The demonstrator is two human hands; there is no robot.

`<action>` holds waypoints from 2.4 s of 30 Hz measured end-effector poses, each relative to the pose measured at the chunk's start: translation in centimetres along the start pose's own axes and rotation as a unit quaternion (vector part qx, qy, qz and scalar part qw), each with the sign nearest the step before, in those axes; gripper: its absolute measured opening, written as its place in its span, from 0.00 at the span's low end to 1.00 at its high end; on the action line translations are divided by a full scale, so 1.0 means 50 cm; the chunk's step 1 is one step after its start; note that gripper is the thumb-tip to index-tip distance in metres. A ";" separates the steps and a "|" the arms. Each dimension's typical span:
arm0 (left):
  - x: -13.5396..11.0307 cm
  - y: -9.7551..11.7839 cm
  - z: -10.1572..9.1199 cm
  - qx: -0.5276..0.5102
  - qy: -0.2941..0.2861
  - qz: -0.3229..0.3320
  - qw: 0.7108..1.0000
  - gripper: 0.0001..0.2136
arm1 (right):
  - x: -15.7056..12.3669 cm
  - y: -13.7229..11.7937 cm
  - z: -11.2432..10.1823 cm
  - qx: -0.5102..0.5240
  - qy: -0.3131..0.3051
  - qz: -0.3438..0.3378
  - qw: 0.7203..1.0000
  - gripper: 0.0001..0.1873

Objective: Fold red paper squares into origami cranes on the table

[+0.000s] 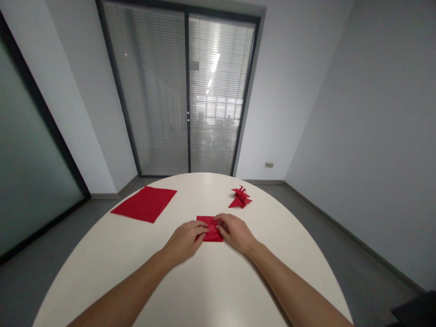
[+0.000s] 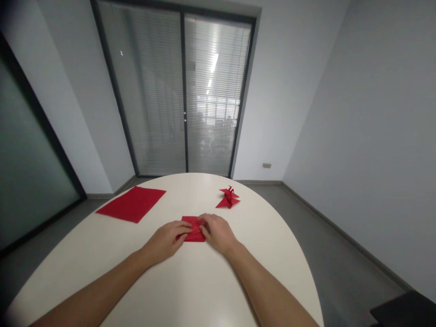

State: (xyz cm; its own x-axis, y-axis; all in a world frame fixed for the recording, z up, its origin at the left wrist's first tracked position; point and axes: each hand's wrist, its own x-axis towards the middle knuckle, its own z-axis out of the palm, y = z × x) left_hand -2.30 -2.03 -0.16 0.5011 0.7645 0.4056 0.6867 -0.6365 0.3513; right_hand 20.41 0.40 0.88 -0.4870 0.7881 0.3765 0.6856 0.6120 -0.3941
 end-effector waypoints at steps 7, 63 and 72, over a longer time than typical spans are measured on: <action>-0.001 0.008 -0.006 0.029 0.008 0.031 0.999 0.15 | 0.003 -0.009 -0.006 -0.026 0.001 -0.046 0.999 0.08; -0.007 0.021 -0.037 0.039 -0.008 -0.022 0.999 0.09 | -0.003 -0.021 -0.034 -0.034 -0.050 -0.119 0.991 0.10; -0.009 0.018 -0.038 0.034 -0.010 -0.028 0.999 0.09 | -0.002 -0.025 -0.033 -0.040 -0.049 -0.117 0.991 0.11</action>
State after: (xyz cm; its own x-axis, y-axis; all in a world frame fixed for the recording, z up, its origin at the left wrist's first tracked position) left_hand -2.90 -3.14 1.59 0.4704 0.8015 0.3692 0.7479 -0.5841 0.3152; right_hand 20.48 -0.55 2.72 -0.6844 0.6308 0.3655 0.5872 0.7741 -0.2364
